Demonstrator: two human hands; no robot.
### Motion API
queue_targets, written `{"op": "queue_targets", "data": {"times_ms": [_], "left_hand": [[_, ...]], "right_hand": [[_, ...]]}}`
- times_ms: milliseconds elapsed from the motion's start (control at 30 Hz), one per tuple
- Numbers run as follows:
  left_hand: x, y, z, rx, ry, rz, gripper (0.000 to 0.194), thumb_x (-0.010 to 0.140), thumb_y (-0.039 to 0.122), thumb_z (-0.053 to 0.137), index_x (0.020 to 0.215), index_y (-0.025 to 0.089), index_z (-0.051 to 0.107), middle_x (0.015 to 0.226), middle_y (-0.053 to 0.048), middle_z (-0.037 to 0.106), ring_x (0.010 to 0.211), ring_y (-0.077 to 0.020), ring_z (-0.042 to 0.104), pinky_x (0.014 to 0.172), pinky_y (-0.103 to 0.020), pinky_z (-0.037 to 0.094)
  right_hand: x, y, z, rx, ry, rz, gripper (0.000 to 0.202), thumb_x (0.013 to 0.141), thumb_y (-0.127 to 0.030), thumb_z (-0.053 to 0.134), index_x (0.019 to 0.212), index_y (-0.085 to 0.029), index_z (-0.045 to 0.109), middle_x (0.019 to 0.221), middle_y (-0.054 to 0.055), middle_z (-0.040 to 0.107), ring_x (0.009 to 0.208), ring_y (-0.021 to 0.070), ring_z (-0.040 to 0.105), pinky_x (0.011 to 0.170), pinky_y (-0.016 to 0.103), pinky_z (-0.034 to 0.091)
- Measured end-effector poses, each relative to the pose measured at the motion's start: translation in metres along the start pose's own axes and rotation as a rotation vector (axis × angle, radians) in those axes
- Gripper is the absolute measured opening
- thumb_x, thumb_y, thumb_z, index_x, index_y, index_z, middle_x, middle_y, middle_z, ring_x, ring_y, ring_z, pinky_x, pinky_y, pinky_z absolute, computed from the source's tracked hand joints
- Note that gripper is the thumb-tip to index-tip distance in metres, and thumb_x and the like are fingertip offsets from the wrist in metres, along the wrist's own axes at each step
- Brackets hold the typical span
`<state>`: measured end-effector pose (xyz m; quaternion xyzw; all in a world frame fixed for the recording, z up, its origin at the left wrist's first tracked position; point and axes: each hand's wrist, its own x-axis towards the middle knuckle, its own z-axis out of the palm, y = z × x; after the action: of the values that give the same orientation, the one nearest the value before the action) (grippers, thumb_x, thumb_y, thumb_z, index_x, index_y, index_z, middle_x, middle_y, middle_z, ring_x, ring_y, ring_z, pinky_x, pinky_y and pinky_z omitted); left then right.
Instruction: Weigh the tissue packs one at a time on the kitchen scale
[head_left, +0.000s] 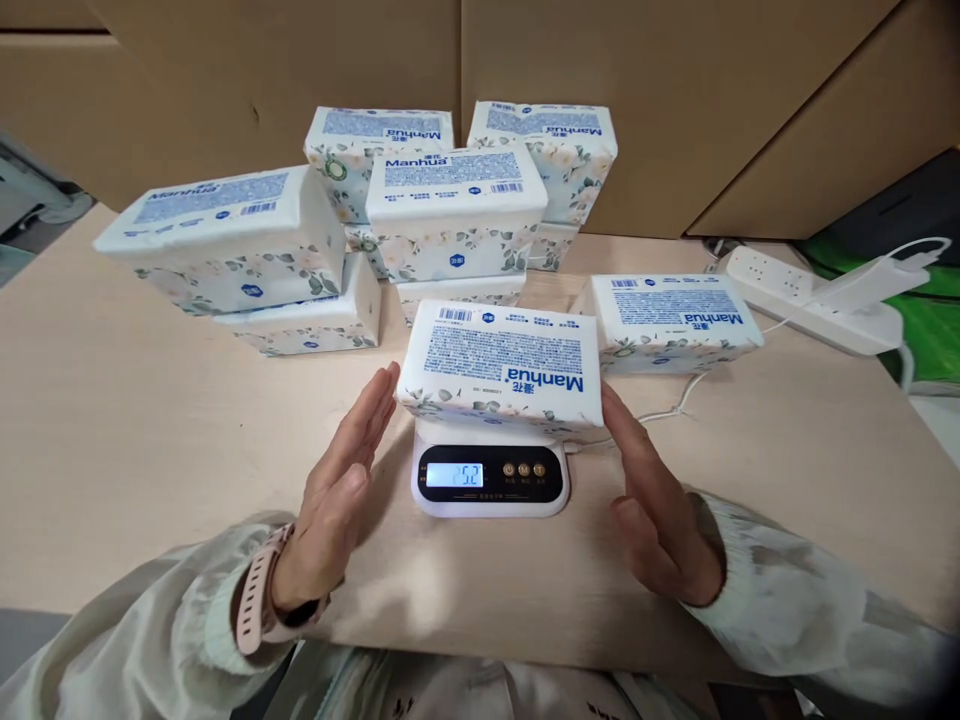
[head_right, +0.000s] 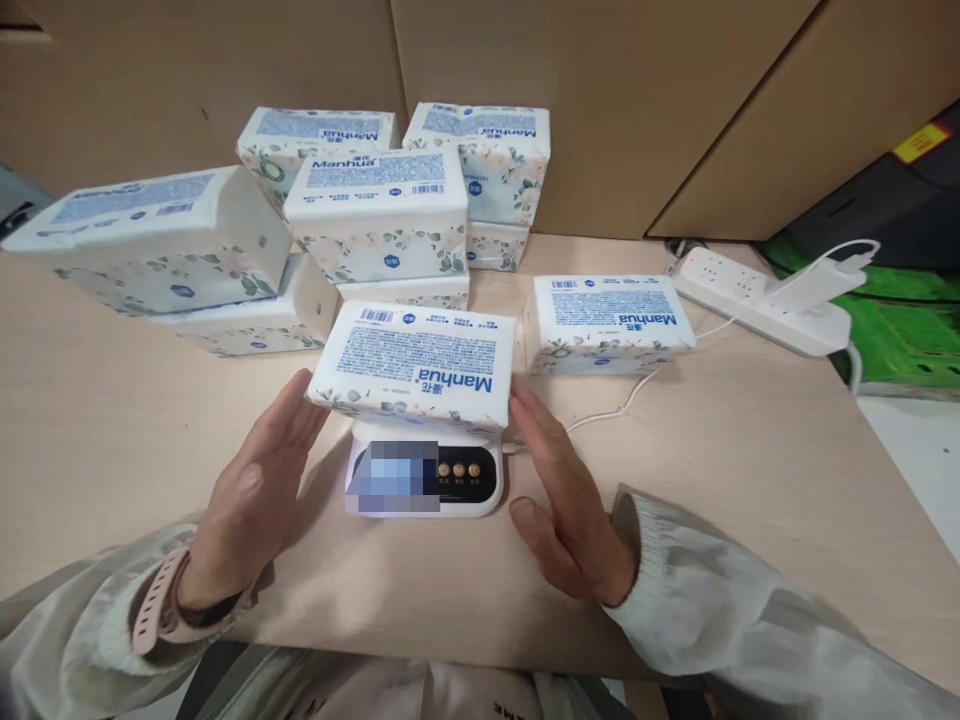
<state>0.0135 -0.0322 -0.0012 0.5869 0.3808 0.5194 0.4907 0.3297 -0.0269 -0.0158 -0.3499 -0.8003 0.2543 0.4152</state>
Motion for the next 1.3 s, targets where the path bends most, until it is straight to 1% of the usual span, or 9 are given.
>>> {"op": "queue_targets", "data": {"times_ms": [100,167,300,400,500,633,867,1100,1300], "left_hand": [[-0.0040,0.0003,0.0004,-0.009,-0.054,-0.020,0.059,0.114,0.046,0.043,0.172,0.035,0.040,0.181,0.006,0.032,0.172,-0.0248,0.024,0.143,-0.040,0.024],[-0.0059,-0.0003,0.0010,-0.017,-0.073,-0.028,0.059,0.114,0.044,0.042,0.173,0.035,0.038,0.182,0.007,0.030,0.172,-0.0234,0.024,0.143,-0.038,0.026],[-0.0042,-0.0012,0.0030,-0.029,-0.047,0.002,0.058,0.115,0.040,0.042,0.172,0.034,0.040,0.181,0.008,0.033,0.171,-0.0200,0.027,0.141,-0.032,0.028],[-0.0011,-0.0011,0.0039,-0.021,-0.023,0.029,0.058,0.114,0.043,0.044,0.171,0.032,0.042,0.180,0.006,0.035,0.171,-0.0219,0.026,0.142,-0.034,0.025],[-0.0005,-0.0010,0.0037,-0.012,-0.017,0.031,0.059,0.114,0.046,0.043,0.171,0.034,0.042,0.180,0.006,0.034,0.172,-0.0220,0.024,0.143,-0.035,0.023],[-0.0014,0.0001,0.0039,-0.024,-0.008,0.014,0.057,0.115,0.047,0.042,0.170,0.036,0.043,0.180,0.007,0.034,0.172,-0.0217,0.024,0.143,-0.035,0.022],[-0.0014,0.0016,0.0050,-0.042,-0.012,-0.009,0.056,0.115,0.047,0.041,0.170,0.037,0.043,0.180,0.008,0.034,0.171,-0.0204,0.026,0.142,-0.033,0.025],[-0.0029,-0.0009,0.0053,-0.078,-0.033,-0.008,0.055,0.116,0.043,0.039,0.171,0.037,0.042,0.181,0.009,0.031,0.171,-0.0199,0.026,0.142,-0.034,0.026],[-0.0015,-0.0021,0.0062,-0.095,-0.015,-0.005,0.055,0.115,0.044,0.041,0.169,0.036,0.045,0.180,0.007,0.033,0.171,-0.0240,0.026,0.144,-0.040,0.025]], "right_hand": [[0.0047,-0.0016,-0.0005,-0.035,-0.037,0.036,0.077,0.110,-0.031,0.044,0.178,-0.029,0.009,0.187,-0.013,0.010,0.174,0.0238,0.020,0.144,0.047,0.026],[0.0074,-0.0013,0.0009,-0.013,-0.044,0.070,0.077,0.110,-0.030,0.043,0.178,-0.030,0.007,0.187,-0.011,0.010,0.174,0.0245,0.019,0.144,0.049,0.025],[0.0086,0.0005,0.0044,0.021,-0.056,0.075,0.077,0.111,-0.032,0.044,0.178,-0.031,0.005,0.187,-0.011,0.009,0.175,0.0227,0.016,0.145,0.045,0.022],[0.0056,0.0027,0.0056,0.036,-0.010,0.087,0.075,0.113,-0.036,0.041,0.178,-0.031,0.006,0.188,-0.010,0.009,0.175,0.0225,0.015,0.145,0.045,0.019],[0.0019,0.0056,0.0059,0.054,0.048,0.123,0.071,0.114,-0.040,0.037,0.178,-0.031,0.010,0.188,-0.008,0.012,0.175,0.0255,0.014,0.145,0.050,0.021],[-0.0004,0.0073,0.0067,0.060,0.067,0.128,0.069,0.114,-0.042,0.037,0.178,-0.032,0.013,0.188,-0.007,0.015,0.175,0.0283,0.015,0.144,0.054,0.023],[0.0024,0.0034,0.0062,0.024,0.046,0.092,0.071,0.113,-0.039,0.040,0.178,-0.031,0.013,0.187,-0.008,0.016,0.174,0.0253,0.021,0.145,0.045,0.024],[0.0023,0.0011,0.0041,-0.016,0.013,0.084,0.073,0.112,-0.037,0.042,0.178,-0.031,0.011,0.186,-0.009,0.018,0.173,0.0252,0.025,0.143,0.046,0.029],[0.0010,0.0032,0.0052,0.008,0.018,0.074,0.073,0.112,-0.035,0.044,0.178,-0.030,0.013,0.186,-0.010,0.018,0.173,0.0230,0.025,0.144,0.044,0.026]]}}
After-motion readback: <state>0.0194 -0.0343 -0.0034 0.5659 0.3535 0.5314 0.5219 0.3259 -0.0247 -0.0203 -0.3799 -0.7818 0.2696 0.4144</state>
